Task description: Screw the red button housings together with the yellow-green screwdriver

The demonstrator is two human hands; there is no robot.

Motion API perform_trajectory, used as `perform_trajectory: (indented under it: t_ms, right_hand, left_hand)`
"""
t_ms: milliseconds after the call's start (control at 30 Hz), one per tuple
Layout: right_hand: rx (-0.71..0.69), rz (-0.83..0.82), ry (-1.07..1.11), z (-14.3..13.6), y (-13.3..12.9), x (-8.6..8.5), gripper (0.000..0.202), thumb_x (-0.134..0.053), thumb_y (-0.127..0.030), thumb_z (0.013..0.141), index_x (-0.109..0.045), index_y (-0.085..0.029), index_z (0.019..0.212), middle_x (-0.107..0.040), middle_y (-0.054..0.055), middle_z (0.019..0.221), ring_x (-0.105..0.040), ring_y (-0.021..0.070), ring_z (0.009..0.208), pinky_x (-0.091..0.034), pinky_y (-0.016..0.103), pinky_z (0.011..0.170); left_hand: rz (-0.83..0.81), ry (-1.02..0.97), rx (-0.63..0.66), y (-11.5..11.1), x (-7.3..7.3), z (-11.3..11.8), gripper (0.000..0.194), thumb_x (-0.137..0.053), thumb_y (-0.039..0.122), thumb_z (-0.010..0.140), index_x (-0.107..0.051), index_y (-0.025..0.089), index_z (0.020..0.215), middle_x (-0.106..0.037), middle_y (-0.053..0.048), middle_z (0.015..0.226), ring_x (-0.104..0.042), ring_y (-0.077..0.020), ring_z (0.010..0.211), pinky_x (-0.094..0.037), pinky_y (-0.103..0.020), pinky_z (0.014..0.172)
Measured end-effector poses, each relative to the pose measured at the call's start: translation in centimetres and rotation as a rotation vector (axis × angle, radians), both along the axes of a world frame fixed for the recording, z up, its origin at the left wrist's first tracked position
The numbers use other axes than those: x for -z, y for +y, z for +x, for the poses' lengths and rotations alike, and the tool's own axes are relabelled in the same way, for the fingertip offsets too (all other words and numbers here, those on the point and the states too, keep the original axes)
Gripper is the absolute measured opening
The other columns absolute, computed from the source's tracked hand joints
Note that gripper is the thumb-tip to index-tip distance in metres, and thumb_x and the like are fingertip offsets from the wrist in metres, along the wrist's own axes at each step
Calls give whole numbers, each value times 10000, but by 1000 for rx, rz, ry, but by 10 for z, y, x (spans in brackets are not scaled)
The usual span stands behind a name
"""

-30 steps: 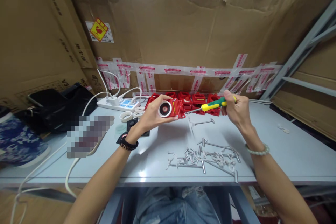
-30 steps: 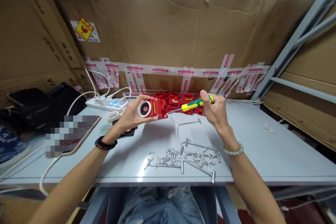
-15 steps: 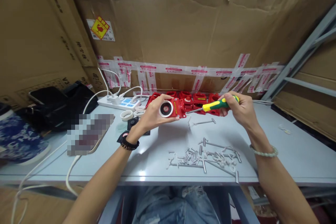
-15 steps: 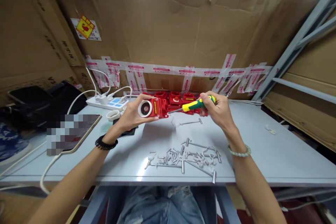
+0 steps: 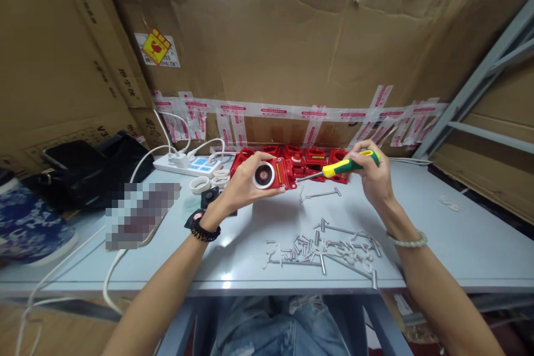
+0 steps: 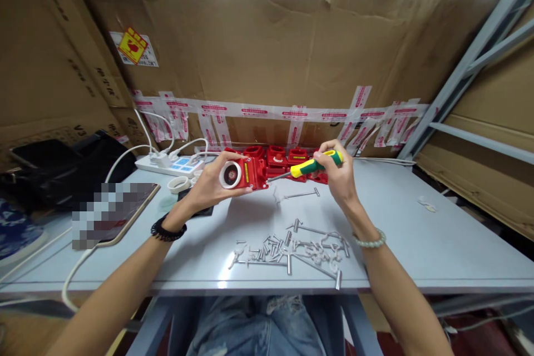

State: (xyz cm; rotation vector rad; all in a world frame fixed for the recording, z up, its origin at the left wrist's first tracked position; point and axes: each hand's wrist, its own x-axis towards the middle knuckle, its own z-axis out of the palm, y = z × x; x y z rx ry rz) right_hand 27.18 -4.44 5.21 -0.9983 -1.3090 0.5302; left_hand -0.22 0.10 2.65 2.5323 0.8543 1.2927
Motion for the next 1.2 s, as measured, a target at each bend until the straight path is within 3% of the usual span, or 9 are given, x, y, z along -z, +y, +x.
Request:
perform_trajectory:
  t_ms: [200,300,467,567,700,833,933,1000,1200]
  right_hand:
    - [-215,-36,-2,1,-4,-6,261,-570,-343,679,-389,-255,846,-561,-19,754,-562,138,592,-474,260,457]
    - [-51,11,-72,0,-8,-9,248,-599,-389,731,-415,-259,834,-556,-8,754,-558,145,585,-449,263,444]
    - [380,120,-430,-4,-10,-3,303,-562,-445,811,-502,-221,615,-436,-30,473,-412,116,439,-349,278,468]
    - [440,113,-592,-2,-7,1,381,-525,-442,830,-480,-202,537,-395,-30,460,-369,106,456,-325,281,493]
    - [148,-88,-608,8,-7,-3,160,-570,-354,787,-516,-205,762,-501,-43,551,-471,112,467,-385,259,472]
    - [-168,-261,-535,20,-12,-13,275,-614,-343,786,-441,-226,966,-566,-64,586,-582,130,495,-470,258,505]
    - [-254,-286,-546,22,-13,-14,258,-579,-405,830,-489,-207,968,-578,-48,576,-591,125,505,-461,247,516]
    - [-211,-267,-544,19,-10,-11,262,-552,-449,841,-522,-192,884,-560,-43,535,-559,115,472,-425,235,485]
    - [167,-188,-554,7,7,8,505,-435,-517,869,-451,-183,490,-478,-15,402,-441,102,423,-344,250,465]
  left_hand:
    - [-25,-16,1,-2,-3,-3,549,-739,426,685,-444,221,1100,-587,-41,1052,-603,-193,901,-488,-325,793]
    - [-22,-22,8,-2,-4,-3,548,-743,423,680,-447,214,1090,-585,-42,1051,-601,-192,905,-485,-319,794]
    - [-41,-13,-5,-3,-4,-4,552,-747,421,681,-456,216,1103,-596,-45,1057,-608,-200,908,-480,-337,809]
    - [-7,51,2,-1,-2,-3,544,-743,408,687,-465,213,1112,-594,-67,1079,-589,-229,958,-466,-378,837]
    - [56,88,-29,3,0,-5,539,-734,407,700,-462,215,1123,-593,-70,1084,-573,-238,986,-452,-392,860]
    - [87,82,-54,4,-2,-9,561,-739,442,691,-457,216,1120,-597,-65,1093,-580,-232,988,-456,-369,855]
    - [104,86,-64,3,-4,-10,556,-738,449,689,-460,219,1111,-603,-62,1089,-586,-231,984,-456,-371,856]
    - [123,98,-67,4,-4,-10,550,-738,455,687,-466,222,1105,-608,-63,1085,-587,-233,979,-454,-379,857]
    - [138,120,-56,5,-1,-9,554,-742,442,686,-464,221,1111,-604,-72,1113,-578,-239,1005,-445,-394,875]
